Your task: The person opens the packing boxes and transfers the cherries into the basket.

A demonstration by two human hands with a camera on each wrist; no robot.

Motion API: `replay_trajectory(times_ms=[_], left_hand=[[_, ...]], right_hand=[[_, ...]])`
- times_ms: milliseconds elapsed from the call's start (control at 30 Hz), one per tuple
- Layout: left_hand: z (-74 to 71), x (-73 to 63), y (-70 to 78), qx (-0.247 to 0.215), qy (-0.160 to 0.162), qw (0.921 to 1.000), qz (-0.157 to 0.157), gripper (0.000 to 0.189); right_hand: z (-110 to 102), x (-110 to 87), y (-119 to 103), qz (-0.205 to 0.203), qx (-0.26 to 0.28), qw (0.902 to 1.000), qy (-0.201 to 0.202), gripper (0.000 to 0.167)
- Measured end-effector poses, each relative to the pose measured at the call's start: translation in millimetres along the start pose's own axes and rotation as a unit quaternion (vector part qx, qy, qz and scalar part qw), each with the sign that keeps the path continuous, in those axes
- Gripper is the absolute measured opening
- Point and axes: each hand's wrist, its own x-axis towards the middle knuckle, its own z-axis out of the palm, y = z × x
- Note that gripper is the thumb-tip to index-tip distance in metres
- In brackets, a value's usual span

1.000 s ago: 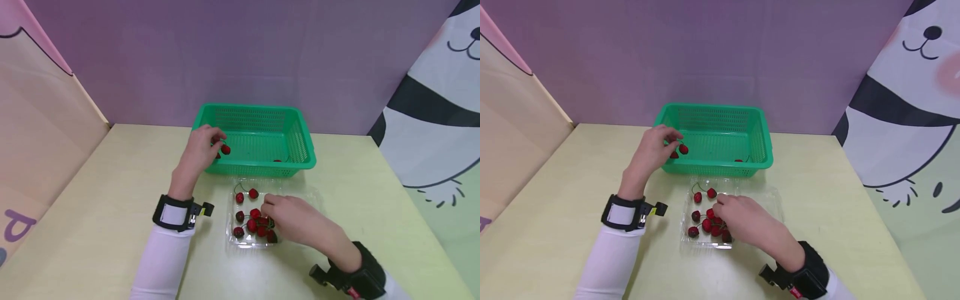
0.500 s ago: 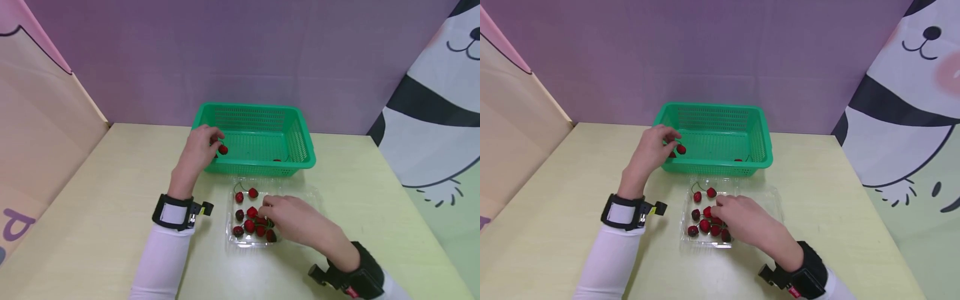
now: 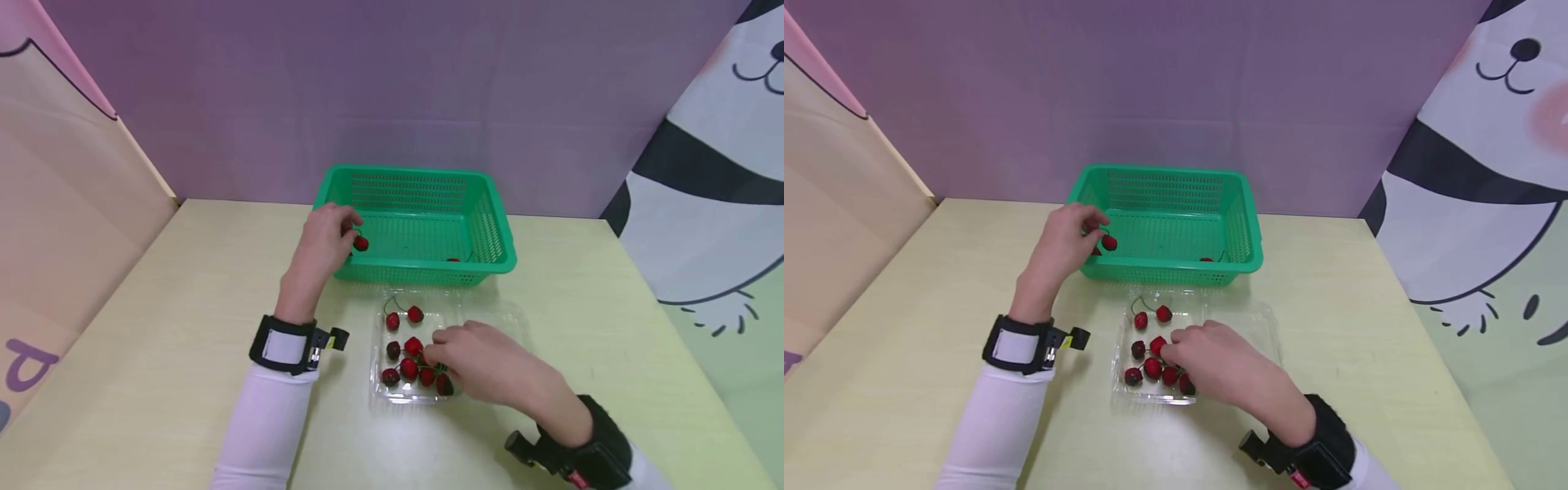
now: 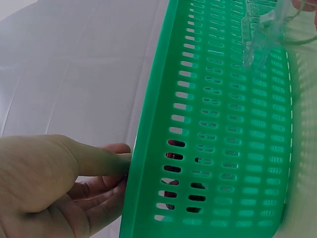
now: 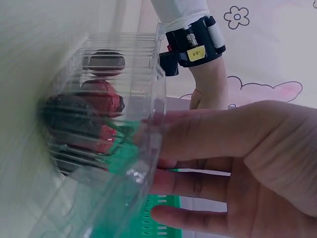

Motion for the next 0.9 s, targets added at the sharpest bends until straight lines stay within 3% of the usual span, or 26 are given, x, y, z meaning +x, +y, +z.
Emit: replay_trajectory(times_ms=[200, 633, 900], left_hand=[[0.9, -0.4, -2.4, 0.001, -0.001, 1.0000, -0.010, 0.019], [2.0, 0.1, -4.4, 0.004, -0.009, 0.9998, -0.020, 0.020], [2.3, -0.2, -4.8, 0.004, -0.009, 0.9998, -0.018, 0.021]], right_hand=[[2.1, 2.1, -0.4, -0.009, -0.004, 0.9999, -0.008, 0.021], [9.6, 9.3, -0.5, -0.024, -0.078, 0.9960, 0.036, 0.025], [10.8, 9.2, 0.5, 0.003, -0.064, 0.9972, 0.039, 0.020]])
